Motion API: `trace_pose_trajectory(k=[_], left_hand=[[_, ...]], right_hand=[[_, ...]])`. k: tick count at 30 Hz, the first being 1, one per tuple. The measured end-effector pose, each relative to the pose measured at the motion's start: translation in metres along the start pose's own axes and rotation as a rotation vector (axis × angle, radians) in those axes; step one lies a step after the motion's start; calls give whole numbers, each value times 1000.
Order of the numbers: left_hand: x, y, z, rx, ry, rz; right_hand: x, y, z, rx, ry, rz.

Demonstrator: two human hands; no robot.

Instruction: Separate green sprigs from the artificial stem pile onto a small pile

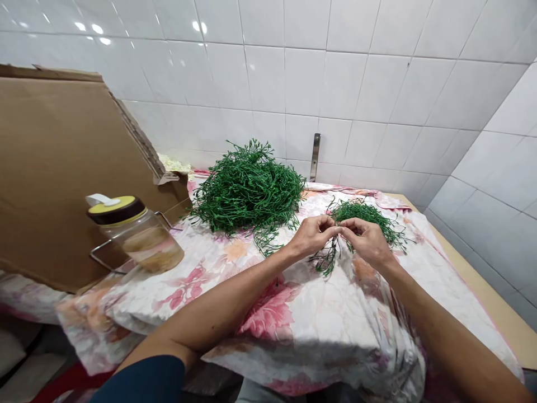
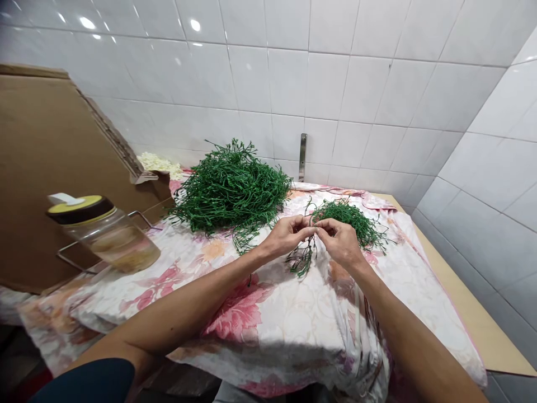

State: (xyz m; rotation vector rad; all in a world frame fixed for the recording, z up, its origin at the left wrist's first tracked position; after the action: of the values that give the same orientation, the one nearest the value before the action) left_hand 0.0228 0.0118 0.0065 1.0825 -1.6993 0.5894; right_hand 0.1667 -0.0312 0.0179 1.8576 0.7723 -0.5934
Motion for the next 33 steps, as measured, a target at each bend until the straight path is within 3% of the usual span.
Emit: trace_pose_trajectory(k=[9,18,26,29,33], left_hand=[[9,6,3,117,-49,-103],[6,4,5,113,-51,-54],[-7,-1,-1,70,49,104],[9,-1,5,98,-81,-92],[32,-11,15,38,-314,-310]], right_hand=[[-6,-4,3,4,57,48],[-2,-9,3,-5,50,51],[-9,-13,7,-5,64,122],[-10,-14,7,-1,61,195],[-7,-13,6,20,24,255]])
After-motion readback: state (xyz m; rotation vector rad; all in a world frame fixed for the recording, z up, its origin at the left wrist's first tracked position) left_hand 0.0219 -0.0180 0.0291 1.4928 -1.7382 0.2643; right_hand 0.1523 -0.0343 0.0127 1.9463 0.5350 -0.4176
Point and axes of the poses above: each hand's wrist, its own z-axis away from the middle knuckle, its own y-axis out of the back of the hand, x = y × z, the point moved 8 cm from there along -z, towards the middle knuckle, and after that the axes turned 15 degrees about z, right-handed, at the moved point
